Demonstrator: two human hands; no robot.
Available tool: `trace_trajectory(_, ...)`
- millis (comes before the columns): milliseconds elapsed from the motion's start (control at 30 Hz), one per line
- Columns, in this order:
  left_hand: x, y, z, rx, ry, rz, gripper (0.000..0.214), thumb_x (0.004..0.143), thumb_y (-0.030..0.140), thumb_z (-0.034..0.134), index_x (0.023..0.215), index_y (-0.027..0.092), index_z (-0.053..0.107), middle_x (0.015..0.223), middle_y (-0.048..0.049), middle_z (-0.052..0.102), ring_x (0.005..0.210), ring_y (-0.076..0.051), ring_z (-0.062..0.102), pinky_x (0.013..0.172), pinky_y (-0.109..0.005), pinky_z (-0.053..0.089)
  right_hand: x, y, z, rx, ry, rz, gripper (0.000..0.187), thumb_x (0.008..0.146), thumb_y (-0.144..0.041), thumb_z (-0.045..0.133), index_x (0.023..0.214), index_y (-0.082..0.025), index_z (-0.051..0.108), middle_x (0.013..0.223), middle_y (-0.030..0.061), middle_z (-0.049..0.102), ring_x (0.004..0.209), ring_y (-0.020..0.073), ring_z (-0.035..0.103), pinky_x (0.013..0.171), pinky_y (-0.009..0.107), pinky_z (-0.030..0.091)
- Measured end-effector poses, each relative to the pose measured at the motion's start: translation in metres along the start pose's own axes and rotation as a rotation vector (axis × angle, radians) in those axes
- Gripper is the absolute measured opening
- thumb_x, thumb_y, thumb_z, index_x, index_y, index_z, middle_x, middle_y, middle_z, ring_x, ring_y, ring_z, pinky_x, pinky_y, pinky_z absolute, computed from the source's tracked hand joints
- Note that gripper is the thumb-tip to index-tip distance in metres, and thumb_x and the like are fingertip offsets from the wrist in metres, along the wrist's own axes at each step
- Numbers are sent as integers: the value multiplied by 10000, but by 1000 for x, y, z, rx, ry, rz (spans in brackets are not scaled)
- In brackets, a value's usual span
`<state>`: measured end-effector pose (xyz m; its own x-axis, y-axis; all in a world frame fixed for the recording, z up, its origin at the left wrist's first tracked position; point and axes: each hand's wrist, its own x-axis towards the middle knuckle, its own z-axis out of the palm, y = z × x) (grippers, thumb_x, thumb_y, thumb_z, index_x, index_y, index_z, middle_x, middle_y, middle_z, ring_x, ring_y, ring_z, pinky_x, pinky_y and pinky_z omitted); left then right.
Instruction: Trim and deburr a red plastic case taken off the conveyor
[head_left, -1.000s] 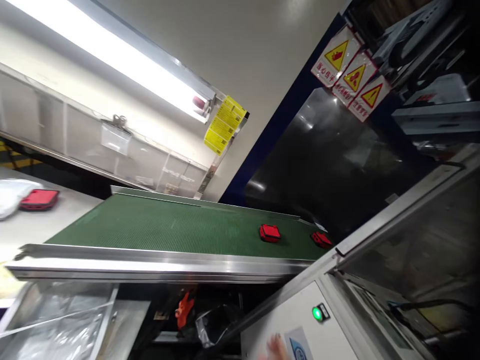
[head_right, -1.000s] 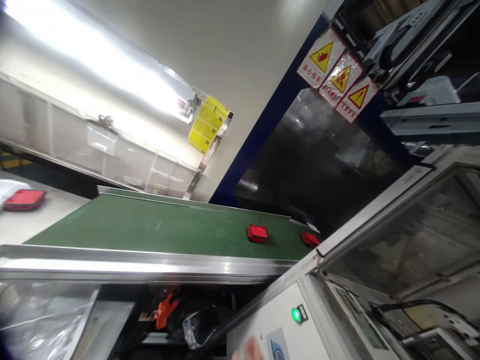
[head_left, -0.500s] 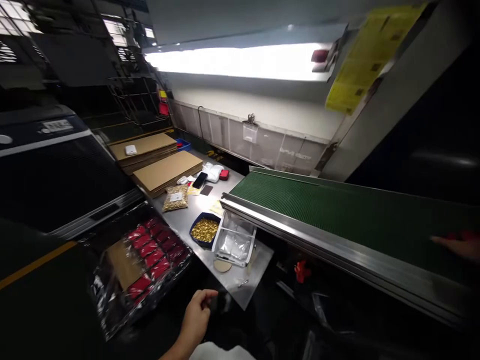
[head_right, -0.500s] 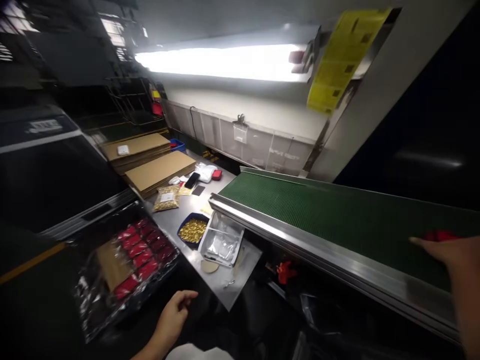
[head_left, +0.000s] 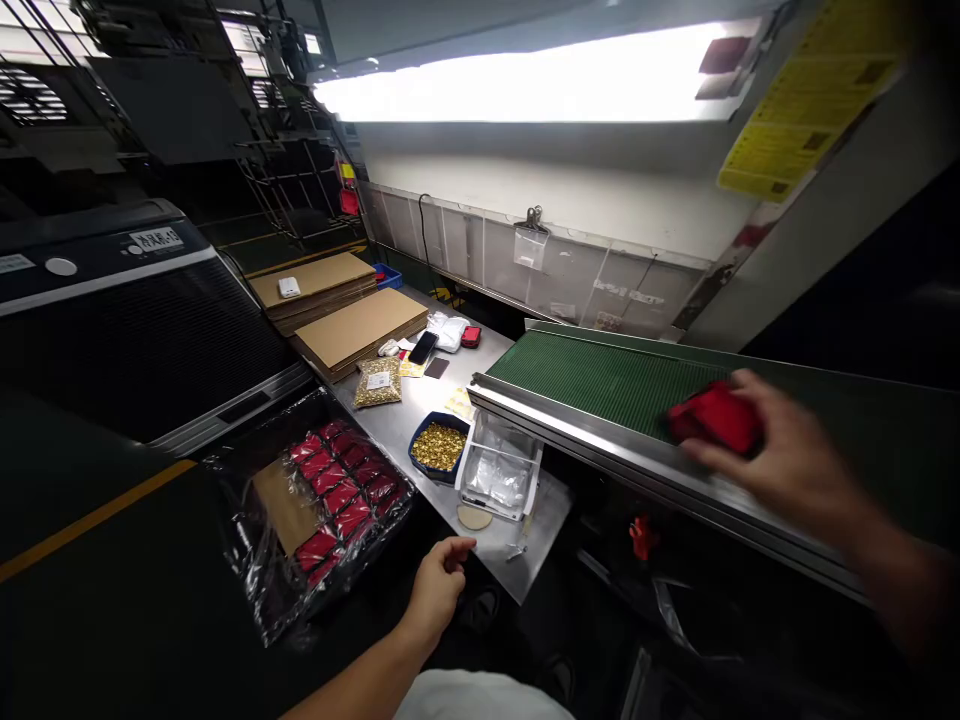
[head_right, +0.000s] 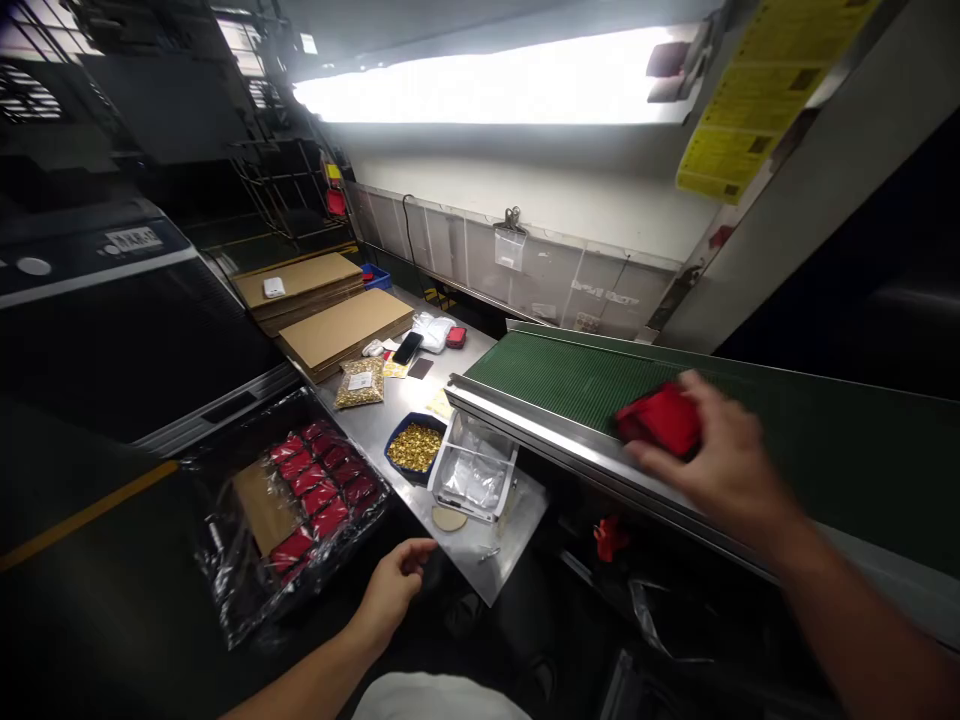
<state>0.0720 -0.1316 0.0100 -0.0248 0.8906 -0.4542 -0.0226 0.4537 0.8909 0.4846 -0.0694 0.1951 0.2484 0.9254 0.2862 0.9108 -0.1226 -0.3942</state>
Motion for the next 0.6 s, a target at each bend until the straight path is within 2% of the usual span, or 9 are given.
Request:
trace_trajectory(100,27,17,-10,-86,-121,-59,310,621,124,706,930,108,703,720,-4,562,664,-124,504,636,-242,375,-59,-113,57,263,-263,-258,1059,645,-454,790,1517,-251,222,1373,139,436,1129,292,522,949,446,472)
trace_trajectory(167,34,33,-16,-168,-258,-119,349,724,322,738,985,95,692,728,-25,593,616,-118,515,609,-239,382,-90,-163,89,345,-327,-389,1067,646,-370,777,1524,-261,181,1406,121,404,1250,320,427,1059,504,407)
trace_trajectory(200,33,43,-19,-226,-341,-152,428,781,450,695,1024,98,684,770,-51,625,640,-132,552,628,-247,410,-102,-181,100,376,-362,-418,1078,639,-334,772,1526,-262,164,1421,116,387,1286,323,389,1084,515,384)
trace_trajectory(233,30,52,-22,-301,-429,-185,525,833,570,599,1066,107,675,825,-79,652,703,-161,599,672,-267,446,-112,-195,109,397,-398,-423,1093,633,-303,769,1529,-262,143,1433,113,372,1309,322,360,1100,517,369)
trace_trajectory(300,17,69,-30,-529,-655,-284,678,883,689,407,1131,108,653,913,-119,682,846,-213,648,778,-307,484,-127,-215,119,425,-478,-398,1135,612,-261,772,1531,-263,106,1440,108,354,1318,310,349,1106,500,372)
trace_trajectory(367,1,78,-39,-757,-829,-370,724,906,692,329,1168,90,636,960,-136,698,938,-233,654,851,-310,482,-139,-230,121,427,-541,-388,1163,598,-243,779,1531,-267,84,1440,102,345,1319,296,348,1112,485,372)
trace_trajectory(400,-7,80,-44,-844,-867,-397,714,917,674,329,1185,83,627,980,-138,704,961,-235,653,872,-305,477,-145,-237,121,422,-562,-400,1164,597,-241,781,1530,-270,85,1444,99,338,1325,292,342,1119,481,366)
trace_trajectory(500,-29,75,-59,-962,-826,-422,656,931,623,379,1234,83,595,1034,-137,708,978,-243,656,914,-327,470,-166,-256,117,419,-588,-431,1156,613,-274,798,1528,-274,93,1478,92,306,1362,291,303,1143,479,339)
trace_trajectory(600,-48,67,-75,-960,-735,-427,681,896,653,435,1254,91,576,1019,-140,709,923,-257,668,896,-378,487,-195,-263,119,505,-514,-365,1192,613,-450,826,1531,-249,93,1541,102,229,1417,320,237,1174,508,280)
